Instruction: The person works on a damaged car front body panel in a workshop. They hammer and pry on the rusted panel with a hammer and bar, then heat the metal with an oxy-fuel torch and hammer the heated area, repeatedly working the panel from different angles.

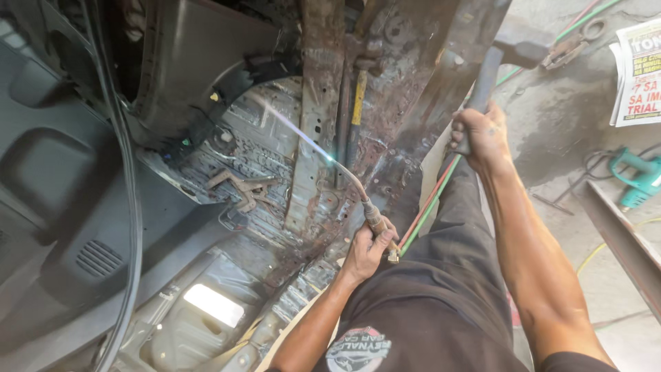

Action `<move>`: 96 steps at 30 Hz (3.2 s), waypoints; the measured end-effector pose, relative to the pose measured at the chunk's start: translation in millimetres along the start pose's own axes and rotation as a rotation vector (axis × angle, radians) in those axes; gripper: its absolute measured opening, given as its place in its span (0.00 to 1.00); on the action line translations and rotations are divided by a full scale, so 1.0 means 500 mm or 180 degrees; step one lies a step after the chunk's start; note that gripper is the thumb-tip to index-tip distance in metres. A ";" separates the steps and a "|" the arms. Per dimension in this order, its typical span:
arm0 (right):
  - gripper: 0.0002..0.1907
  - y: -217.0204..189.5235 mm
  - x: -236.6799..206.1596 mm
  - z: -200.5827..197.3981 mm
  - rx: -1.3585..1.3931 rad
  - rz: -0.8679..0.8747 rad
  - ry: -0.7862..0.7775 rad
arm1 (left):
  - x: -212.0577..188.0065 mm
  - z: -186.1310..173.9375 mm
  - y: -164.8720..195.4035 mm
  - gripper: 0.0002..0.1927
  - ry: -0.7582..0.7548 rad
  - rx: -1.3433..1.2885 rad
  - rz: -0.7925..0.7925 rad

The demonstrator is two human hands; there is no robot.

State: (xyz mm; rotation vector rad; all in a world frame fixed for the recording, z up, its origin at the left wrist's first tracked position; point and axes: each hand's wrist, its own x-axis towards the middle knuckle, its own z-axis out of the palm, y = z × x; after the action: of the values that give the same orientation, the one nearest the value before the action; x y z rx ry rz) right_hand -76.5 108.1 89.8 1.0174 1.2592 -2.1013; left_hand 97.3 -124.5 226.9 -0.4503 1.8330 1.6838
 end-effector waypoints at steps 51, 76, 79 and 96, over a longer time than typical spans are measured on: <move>0.20 0.201 0.047 0.108 -0.0428 -0.1415 -0.0331 | 0.162 0.046 0.024 0.16 0.0268 0.0489 0.0243; 0.31 0.166 0.119 0.081 -0.3661 -0.1002 -0.0201 | 0.071 0.140 0.075 0.20 0.0517 -0.0103 0.0087; 0.34 0.167 0.118 0.079 -0.3759 -0.0655 -0.0201 | 0.085 0.127 0.068 0.18 0.0440 -0.0156 -0.0029; 0.36 0.072 -0.209 -0.154 -0.1844 0.0246 -0.1996 | 0.201 0.121 0.102 0.21 0.0048 -0.0918 0.0442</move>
State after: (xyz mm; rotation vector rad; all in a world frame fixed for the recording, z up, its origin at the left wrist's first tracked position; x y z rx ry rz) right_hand 39.4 163.2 131.0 0.1312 1.3272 -1.6341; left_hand 1.4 -43.6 202.4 -0.4634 1.6696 2.0573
